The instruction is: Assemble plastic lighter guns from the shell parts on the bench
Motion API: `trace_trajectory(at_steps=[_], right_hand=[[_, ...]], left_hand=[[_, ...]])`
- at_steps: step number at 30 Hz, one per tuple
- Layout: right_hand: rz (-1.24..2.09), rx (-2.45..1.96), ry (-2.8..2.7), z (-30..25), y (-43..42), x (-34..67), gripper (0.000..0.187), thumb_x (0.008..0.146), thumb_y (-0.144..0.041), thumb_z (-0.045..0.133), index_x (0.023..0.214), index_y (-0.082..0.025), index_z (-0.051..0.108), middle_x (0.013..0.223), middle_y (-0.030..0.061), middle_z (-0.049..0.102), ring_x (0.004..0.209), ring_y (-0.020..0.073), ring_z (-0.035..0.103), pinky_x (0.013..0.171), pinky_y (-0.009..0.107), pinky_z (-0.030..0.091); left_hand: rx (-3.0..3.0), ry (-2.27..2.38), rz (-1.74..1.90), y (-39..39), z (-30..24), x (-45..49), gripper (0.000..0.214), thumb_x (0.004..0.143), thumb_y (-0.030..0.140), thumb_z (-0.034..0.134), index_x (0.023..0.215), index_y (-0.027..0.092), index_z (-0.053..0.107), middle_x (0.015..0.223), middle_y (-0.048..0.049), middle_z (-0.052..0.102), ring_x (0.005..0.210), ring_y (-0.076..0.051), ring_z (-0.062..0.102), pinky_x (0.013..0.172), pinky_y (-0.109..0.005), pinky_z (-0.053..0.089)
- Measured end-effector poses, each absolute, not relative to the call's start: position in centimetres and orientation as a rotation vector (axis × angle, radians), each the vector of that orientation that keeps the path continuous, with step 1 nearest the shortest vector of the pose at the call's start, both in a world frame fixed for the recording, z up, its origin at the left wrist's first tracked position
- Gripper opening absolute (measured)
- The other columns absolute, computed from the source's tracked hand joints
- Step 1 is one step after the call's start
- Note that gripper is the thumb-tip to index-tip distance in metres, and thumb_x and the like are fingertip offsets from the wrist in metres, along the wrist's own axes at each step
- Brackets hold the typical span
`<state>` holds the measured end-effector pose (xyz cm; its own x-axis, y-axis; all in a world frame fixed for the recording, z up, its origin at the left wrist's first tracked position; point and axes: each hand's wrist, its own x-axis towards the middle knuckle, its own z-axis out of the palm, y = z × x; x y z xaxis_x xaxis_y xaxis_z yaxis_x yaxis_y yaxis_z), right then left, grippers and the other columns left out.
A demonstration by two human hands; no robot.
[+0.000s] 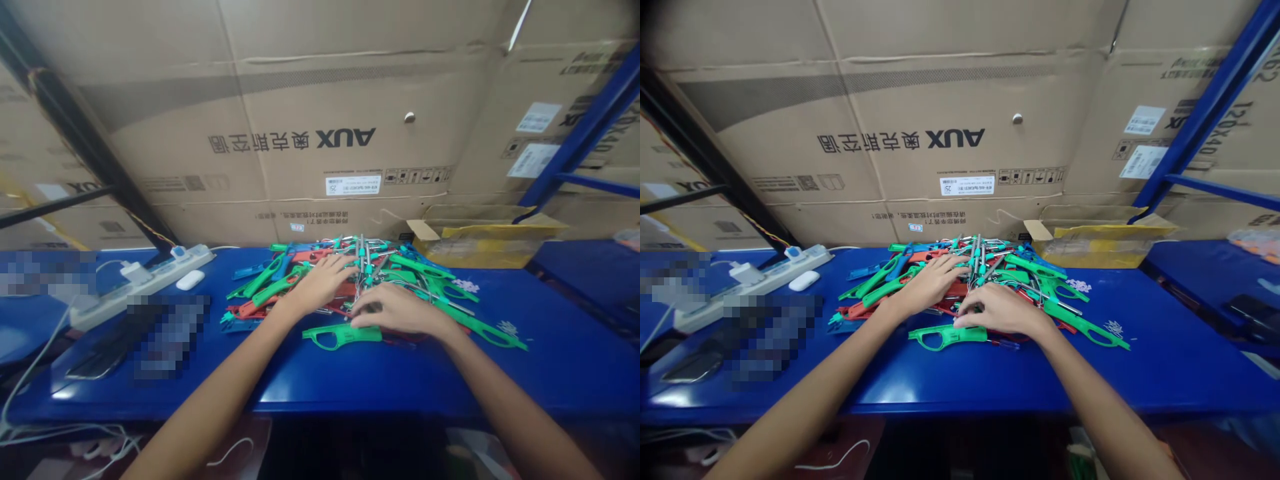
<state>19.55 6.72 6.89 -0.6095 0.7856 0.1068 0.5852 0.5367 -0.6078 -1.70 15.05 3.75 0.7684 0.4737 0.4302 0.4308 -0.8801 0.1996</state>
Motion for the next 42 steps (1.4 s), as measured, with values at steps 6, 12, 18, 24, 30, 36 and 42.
trace_trajectory(at_steps=[6, 12, 18, 24, 30, 36, 42], right_hand=[[0.185, -1.506, -2.167, 5.7, 9.0, 21.5, 0.031, 0.100, -0.044, 0.056, 0.102, -0.026, 0.080, 0.086, 0.0046, 0.080, 0.074, 0.0222, 0.069, 0.067, 0.031, 0.043], [0.129, -1.563, -2.185, 4.3, 9.8, 21.4, 0.026, 0.098, -0.043, 0.060, 0.103, -0.027, 0.080, 0.073, 0.0039, 0.076, 0.070, 0.0234, 0.068, 0.061, 0.029, 0.037], [0.130, -1.565, -2.161, 3.8, 10.4, 21.4, 0.035, 0.097, -0.052, 0.058, 0.095, -0.023, 0.078, 0.071, 0.0029, 0.073, 0.064, 0.0206, 0.065, 0.058, 0.029, 0.037], [0.072, -1.589, -2.041, 3.3, 10.8, 21.8, 0.032, 0.098, -0.046, 0.055, 0.099, -0.023, 0.077, 0.082, 0.0065, 0.077, 0.074, 0.0238, 0.068, 0.064, 0.030, 0.041], [0.075, -1.539, -1.911, 3.7, 10.7, 21.9, 0.035, 0.099, -0.047, 0.052, 0.096, -0.022, 0.076, 0.067, 0.0032, 0.071, 0.061, 0.0219, 0.064, 0.058, 0.030, 0.040], [0.081, -1.344, -1.835, 4.9, 9.7, 20.8, 0.034, 0.099, -0.049, 0.053, 0.100, -0.022, 0.074, 0.082, 0.0051, 0.075, 0.074, 0.0218, 0.068, 0.070, 0.032, 0.050], [0.090, -1.240, -1.763, 4.8, 9.2, 19.8, 0.030, 0.099, -0.046, 0.055, 0.106, -0.023, 0.074, 0.096, 0.0060, 0.078, 0.078, 0.0215, 0.071, 0.072, 0.034, 0.055]], left_hand=[[3.182, 0.721, 0.546, 15.0, 2.9, -0.9, 0.049, 0.096, 0.002, 0.048, 0.142, 0.019, 0.054, 0.145, -0.0108, 0.061, 0.133, -0.027, 0.054, 0.113, -0.049, 0.035], [3.148, 0.676, 0.604, 15.5, 2.6, -0.4, 0.035, 0.097, 0.002, 0.049, 0.127, 0.016, 0.062, 0.135, -0.0127, 0.065, 0.123, -0.025, 0.060, 0.104, -0.042, 0.043], [3.163, 0.638, 0.704, 15.8, 3.0, -0.2, 0.016, 0.100, 0.011, 0.052, 0.108, 0.015, 0.065, 0.108, -0.0093, 0.069, 0.105, -0.023, 0.062, 0.096, -0.040, 0.051], [3.191, 0.656, 0.911, 15.7, 4.7, -1.7, 0.024, 0.106, 0.014, 0.042, 0.111, 0.014, 0.066, 0.110, -0.0101, 0.069, 0.105, -0.023, 0.059, 0.097, -0.040, 0.049], [3.220, 0.766, 1.139, 15.1, 6.9, -3.4, 0.022, 0.103, 0.014, 0.051, 0.111, 0.019, 0.070, 0.112, -0.0092, 0.070, 0.112, -0.026, 0.053, 0.097, -0.043, 0.045], [3.255, 0.828, 0.988, 15.8, 6.8, -4.1, 0.022, 0.103, 0.019, 0.052, 0.105, 0.020, 0.074, 0.106, -0.0081, 0.070, 0.098, -0.023, 0.055, 0.084, -0.036, 0.047], [3.272, 0.772, 0.802, 15.5, 6.1, -3.4, 0.022, 0.104, 0.023, 0.054, 0.110, 0.022, 0.075, 0.106, -0.0074, 0.071, 0.099, -0.023, 0.059, 0.081, -0.034, 0.045]])
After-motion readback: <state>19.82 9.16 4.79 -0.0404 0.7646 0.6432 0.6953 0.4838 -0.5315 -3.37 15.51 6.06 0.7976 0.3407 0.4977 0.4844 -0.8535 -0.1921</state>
